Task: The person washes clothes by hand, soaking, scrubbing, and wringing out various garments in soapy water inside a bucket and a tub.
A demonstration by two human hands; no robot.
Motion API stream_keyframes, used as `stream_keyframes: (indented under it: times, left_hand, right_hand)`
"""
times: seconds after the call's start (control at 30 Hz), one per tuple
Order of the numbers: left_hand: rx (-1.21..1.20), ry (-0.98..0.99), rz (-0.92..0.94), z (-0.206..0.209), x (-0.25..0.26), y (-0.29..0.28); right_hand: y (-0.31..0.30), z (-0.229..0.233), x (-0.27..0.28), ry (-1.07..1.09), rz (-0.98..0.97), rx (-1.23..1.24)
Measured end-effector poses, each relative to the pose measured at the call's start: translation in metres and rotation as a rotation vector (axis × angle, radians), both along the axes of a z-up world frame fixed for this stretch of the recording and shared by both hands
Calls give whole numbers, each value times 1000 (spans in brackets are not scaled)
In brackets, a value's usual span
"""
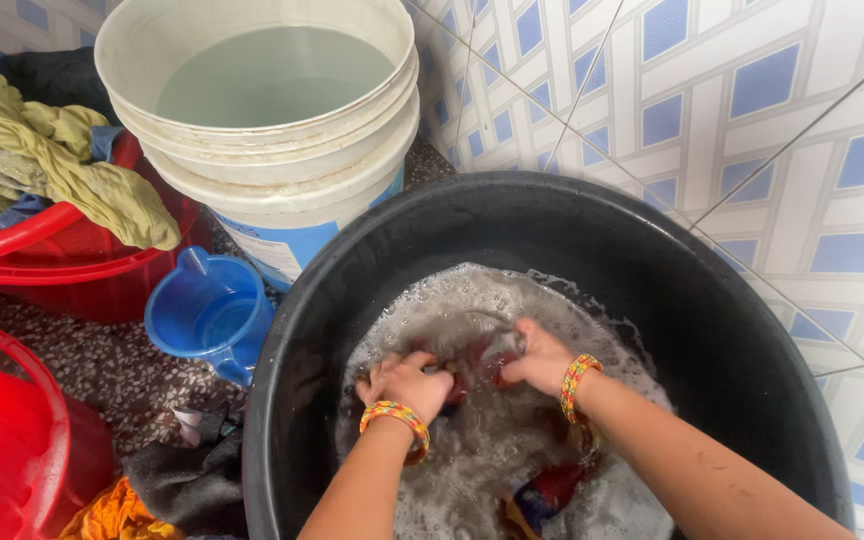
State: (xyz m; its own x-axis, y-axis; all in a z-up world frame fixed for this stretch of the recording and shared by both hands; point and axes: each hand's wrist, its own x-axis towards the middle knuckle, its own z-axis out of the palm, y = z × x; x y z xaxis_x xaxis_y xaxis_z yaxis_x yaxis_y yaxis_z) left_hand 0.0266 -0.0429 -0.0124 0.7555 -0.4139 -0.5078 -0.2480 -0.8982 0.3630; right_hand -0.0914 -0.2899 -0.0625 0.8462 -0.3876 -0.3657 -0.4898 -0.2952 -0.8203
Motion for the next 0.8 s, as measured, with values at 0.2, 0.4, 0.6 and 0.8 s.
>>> stream_keyframes:
  times: [0.2, 0.4, 0.6, 0.8]
  left_hand:
    - [-444, 195, 667, -42, 13, 13]
    - [-662, 312, 547, -40, 8, 39]
    - [88, 2, -217, 72, -62, 50]
    - [387, 206, -408, 52, -75, 34]
  right_hand:
    - [120, 161, -28, -3, 504, -356]
    - [183, 150, -92, -32, 947, -383]
    - [164, 10, -148, -412, 735, -1012]
    - [141, -22, -142, 202, 903, -816]
